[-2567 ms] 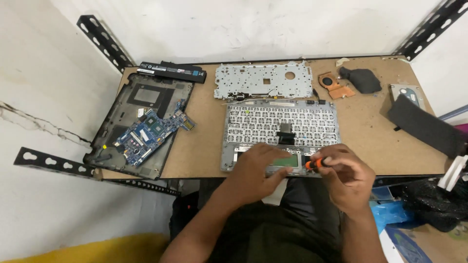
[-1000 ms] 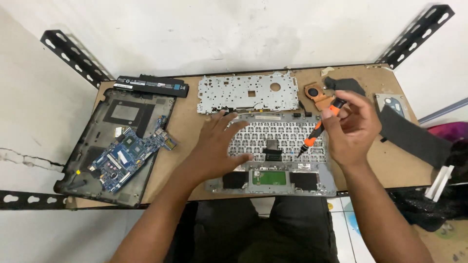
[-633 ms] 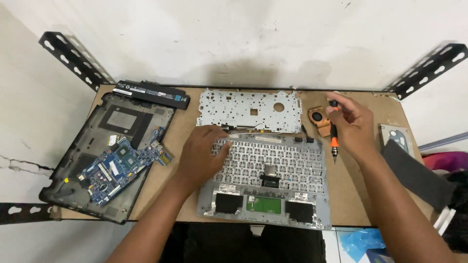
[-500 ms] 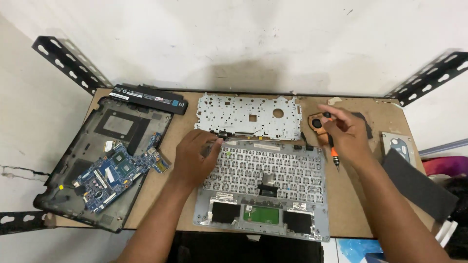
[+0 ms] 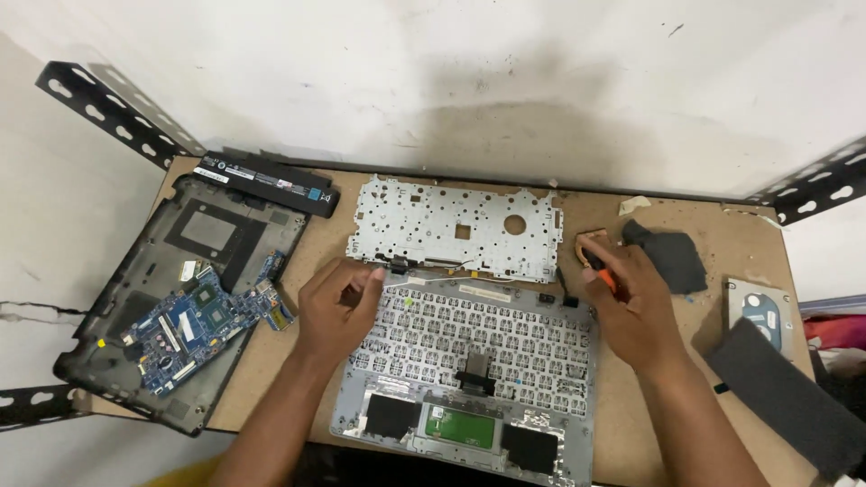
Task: A person uses a screwdriver and their hands to disassemble a laptop, removing screws and prying off the keyboard and palmrest assembly.
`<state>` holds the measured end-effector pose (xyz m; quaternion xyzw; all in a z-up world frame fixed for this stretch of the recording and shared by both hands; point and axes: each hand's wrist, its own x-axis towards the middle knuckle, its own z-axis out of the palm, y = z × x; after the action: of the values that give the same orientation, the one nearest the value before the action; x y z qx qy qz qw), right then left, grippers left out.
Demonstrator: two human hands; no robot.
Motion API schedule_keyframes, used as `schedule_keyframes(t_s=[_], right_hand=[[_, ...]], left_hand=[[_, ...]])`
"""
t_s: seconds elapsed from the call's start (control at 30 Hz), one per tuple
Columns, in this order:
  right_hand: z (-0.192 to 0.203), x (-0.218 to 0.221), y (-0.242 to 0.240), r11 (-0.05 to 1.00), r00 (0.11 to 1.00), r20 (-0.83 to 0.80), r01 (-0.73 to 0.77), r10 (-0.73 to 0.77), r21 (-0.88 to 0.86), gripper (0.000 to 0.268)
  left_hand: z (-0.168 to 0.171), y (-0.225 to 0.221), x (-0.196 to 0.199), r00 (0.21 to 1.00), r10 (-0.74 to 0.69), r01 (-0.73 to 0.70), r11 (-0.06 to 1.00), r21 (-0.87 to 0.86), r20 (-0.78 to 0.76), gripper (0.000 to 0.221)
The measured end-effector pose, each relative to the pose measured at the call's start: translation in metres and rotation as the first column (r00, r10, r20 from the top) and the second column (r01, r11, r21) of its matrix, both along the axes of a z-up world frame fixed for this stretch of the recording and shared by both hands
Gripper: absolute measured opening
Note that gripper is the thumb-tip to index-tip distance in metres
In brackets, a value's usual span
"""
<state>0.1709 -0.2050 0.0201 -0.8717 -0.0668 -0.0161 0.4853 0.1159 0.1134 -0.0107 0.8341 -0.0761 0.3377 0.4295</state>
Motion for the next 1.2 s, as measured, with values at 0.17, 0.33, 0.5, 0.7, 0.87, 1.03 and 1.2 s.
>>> schedule_keyframes(t_s=[0.17,0.33,0.5,0.7,0.87,1.03,1.2], right_hand=[[0.007,-0.003,0.003,0.999,0.998,0.051,-0.034,0.033,0.032,0.037],[0.021,-0.006,0.011,0.998,0.997,-0.079,-0.005,-0.001,-0.070,0.038],[0.000,-0.002,0.005,0.982,0.999,-0.039,0.021,-0.029,-0.189,0.037],[-0.004,0.006,-0.001,0.938,0.997,-0.082,-0.030,0.001,-0.344,0.042],[-0.009,0.005,-0.008,0.937,0.996,-0.085,-0.063,0.035,-0.343,0.044],[-0.018,0.007,-0.015,0.943,0.994,0.033,-0.091,0.107,-0.321,0.044],[-0.018,0.006,-0.019,0.930,0.973,0.146,-0.119,0.179,-0.348,0.044]], left_hand=[[0.011,-0.003,0.000,1.000,0.016,-0.016,0.999,0.046,-0.007,0.003],[0.024,-0.006,-0.006,0.997,-0.015,0.026,0.988,0.152,-0.076,0.020],[0.024,-0.005,-0.010,0.964,-0.077,0.110,0.987,0.121,-0.253,0.034],[0.008,0.001,-0.013,0.945,-0.076,0.164,0.951,0.261,-0.318,0.056],[-0.007,0.004,-0.009,0.954,-0.033,0.138,0.930,0.341,-0.298,0.052],[-0.009,0.007,-0.010,0.970,-0.035,0.110,0.946,0.306,-0.241,0.048],[0.006,0.006,-0.020,0.977,-0.070,0.114,0.970,0.215,-0.200,0.040]])
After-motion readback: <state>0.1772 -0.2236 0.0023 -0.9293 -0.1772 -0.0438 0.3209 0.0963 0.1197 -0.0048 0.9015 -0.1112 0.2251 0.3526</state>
